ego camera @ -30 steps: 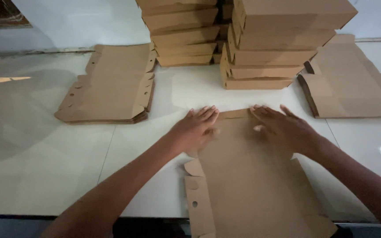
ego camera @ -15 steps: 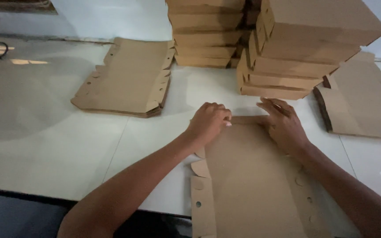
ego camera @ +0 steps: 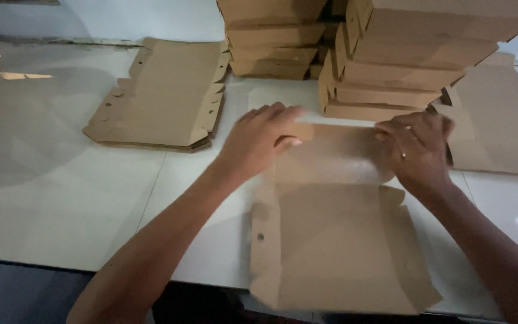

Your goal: The person assembles flat cardboard pieces into small rectangular boxes by folding and interlocking tabs. They complete one box, place it on a stack, then begin assembling a second box in the same manner.

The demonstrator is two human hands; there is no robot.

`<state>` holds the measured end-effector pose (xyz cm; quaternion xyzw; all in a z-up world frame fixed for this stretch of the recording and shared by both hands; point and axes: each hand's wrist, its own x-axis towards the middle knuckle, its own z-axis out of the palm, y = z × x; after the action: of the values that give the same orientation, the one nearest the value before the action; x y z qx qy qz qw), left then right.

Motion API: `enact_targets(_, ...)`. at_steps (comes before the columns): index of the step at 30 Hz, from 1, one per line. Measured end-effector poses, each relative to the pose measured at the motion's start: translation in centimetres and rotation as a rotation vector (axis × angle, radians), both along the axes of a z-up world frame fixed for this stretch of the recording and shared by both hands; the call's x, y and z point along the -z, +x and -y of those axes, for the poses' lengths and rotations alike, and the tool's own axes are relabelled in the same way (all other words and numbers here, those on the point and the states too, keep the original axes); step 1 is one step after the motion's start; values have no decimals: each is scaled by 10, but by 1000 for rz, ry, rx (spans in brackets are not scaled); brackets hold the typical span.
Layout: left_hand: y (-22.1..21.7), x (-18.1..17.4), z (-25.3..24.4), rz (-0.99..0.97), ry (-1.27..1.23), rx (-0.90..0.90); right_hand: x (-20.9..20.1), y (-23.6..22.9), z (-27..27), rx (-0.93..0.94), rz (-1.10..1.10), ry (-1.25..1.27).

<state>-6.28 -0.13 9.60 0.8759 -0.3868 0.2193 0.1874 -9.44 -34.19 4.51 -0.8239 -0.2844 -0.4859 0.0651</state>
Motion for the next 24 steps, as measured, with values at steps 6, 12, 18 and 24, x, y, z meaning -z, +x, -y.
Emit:
enact_targets(6, -3, -14, -12, -65, 99, 187, -26, -22, -9, -154, 60, -133)
enact_targets(12, -28, -45, -13, -361, 336, 217, -54, -46, -19, -334, -244, -369)
enact_targets(18, -66, -68, -6, -742, 520, 229, -40, -70, -38, -326, -809, -322)
enact_targets(24, -76, -79, 1, -961, 743, 278, -28, -71, -55, -93, -1143, -525)
